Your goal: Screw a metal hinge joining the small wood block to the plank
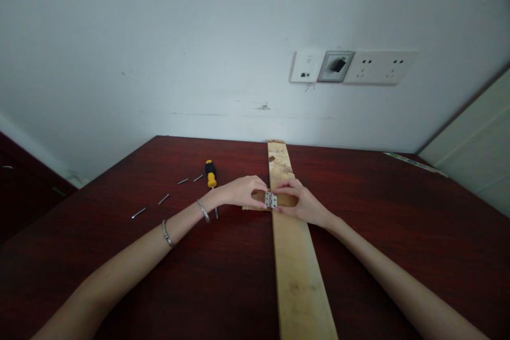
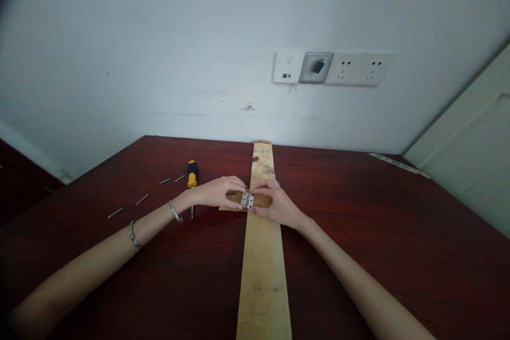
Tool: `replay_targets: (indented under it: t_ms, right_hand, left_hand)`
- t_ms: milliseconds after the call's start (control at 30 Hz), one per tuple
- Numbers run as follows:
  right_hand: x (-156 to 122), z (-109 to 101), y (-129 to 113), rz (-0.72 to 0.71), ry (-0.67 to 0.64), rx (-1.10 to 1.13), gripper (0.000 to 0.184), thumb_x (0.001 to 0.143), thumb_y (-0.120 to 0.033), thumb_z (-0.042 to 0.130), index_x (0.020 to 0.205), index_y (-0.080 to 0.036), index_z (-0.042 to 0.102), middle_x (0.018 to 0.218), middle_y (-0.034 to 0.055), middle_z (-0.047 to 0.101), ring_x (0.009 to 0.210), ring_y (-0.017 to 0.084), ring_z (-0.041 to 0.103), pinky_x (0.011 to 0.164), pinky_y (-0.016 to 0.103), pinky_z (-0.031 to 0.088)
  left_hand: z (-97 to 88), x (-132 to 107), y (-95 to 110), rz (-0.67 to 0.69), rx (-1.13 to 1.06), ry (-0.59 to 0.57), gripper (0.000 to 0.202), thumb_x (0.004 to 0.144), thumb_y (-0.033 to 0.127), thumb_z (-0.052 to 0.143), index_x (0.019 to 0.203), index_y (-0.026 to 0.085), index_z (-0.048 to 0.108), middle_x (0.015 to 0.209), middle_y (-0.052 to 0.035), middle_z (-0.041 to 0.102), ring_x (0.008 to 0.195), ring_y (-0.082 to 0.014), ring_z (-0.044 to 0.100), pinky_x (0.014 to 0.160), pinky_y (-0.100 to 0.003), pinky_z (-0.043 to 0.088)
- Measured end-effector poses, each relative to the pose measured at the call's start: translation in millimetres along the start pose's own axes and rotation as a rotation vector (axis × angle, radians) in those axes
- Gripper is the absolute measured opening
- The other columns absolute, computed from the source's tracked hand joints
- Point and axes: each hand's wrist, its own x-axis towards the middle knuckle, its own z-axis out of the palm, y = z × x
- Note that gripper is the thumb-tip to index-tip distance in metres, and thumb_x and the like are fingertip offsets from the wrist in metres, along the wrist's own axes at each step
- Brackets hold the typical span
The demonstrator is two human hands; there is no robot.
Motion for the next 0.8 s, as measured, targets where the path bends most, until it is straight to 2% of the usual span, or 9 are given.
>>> replay_targets:
  t_ms: [167,533,800]
  right_hand:
    - [0.5,-0.2,1.8,0.01,-0.006,-0.001,0.039,0.072,-0.035,0.077,0.108,-0.022,0.071,0.109,0.0082,0.06,0.108,0.026,0.055,0.099,0.045,0.045]
    - [-0.3,-2.0,6.2,-0.018,-0.004,0.002,0.036,0.072,-0.035,0.077,0.105,-0.022,0.07,0.11,0.0085,0.061,0.106,0.026,0.058,0.099,0.045,0.046]
    - [-0.7,-2.3,8.7,-0.025,0.006,0.002,0.033,0.073,-0.034,0.076,0.104,-0.022,0.07,0.11,0.0082,0.062,0.106,0.025,0.058,0.097,0.044,0.046]
  left_hand:
    - [-0.5,-0.1,0.9,-0.004,0.031,-0.008,0.029,0.08,0.043,0.07,0.092,0.017,0.069,0.096,-0.0075,0.069,0.095,-0.0197,0.062,0.087,-0.029,0.045]
    - [-0.4,0.4,2.2,0.013,0.115,-0.023,0.032,0.081,0.044,0.069,0.096,0.016,0.068,0.099,-0.0076,0.069,0.096,-0.021,0.063,0.087,-0.028,0.044]
    - [-1.3,0.8,4.2,-0.025,0.127,-0.04,0.031,0.08,0.042,0.07,0.097,0.016,0.068,0.099,-0.0078,0.069,0.095,-0.0211,0.064,0.087,-0.029,0.046]
